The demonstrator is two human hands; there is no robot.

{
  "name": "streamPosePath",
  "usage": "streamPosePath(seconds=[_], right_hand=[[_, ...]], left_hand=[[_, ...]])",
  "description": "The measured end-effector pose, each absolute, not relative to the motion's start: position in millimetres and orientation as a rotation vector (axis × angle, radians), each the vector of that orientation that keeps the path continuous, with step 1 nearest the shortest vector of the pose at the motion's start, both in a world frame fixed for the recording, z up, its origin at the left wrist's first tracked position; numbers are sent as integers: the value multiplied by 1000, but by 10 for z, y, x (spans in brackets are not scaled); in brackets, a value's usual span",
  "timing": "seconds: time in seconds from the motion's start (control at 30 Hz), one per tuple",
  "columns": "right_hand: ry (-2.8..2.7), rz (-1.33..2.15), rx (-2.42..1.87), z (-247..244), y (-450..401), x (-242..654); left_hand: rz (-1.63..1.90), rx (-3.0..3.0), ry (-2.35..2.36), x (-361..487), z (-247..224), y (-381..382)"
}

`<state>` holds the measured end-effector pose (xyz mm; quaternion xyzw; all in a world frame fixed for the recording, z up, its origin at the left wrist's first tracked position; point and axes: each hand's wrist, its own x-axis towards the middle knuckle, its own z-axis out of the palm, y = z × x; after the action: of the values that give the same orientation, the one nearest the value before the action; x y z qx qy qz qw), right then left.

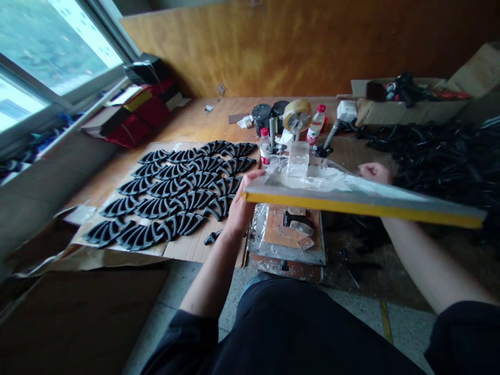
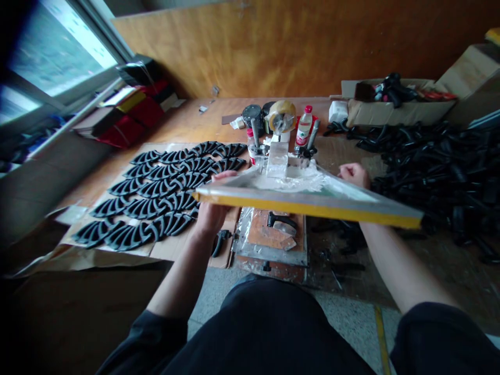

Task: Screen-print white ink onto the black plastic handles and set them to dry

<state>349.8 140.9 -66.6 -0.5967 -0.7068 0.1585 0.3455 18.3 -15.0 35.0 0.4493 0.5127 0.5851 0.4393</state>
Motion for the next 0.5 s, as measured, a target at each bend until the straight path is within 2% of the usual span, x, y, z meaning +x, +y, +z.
streamPosePath(seconds=[0.1,0.2,0.27,0.37,0.43,0.5], right_hand=[[-1963,566,-1527,-1105,978,3289],[-2269,522,-1391,-1367,537,2846],[-2347,440,-1444,-1387,343,2605],[-2266,475,-1572,-1278,101,2349],[-2279,525,-1475,-1189,-96,2182],[-2383,542,-1214,-1115,-275,2032]], left_hand=[[1484,1130,1183,263,481,84],[1557,990,1222,384,276,56],[1434,806,1281,512,-31,-130],[958,505,1266,763,-545,-510],[891,352,1198,908,-791,-711],[977,230,1175,957,-918,-820]])
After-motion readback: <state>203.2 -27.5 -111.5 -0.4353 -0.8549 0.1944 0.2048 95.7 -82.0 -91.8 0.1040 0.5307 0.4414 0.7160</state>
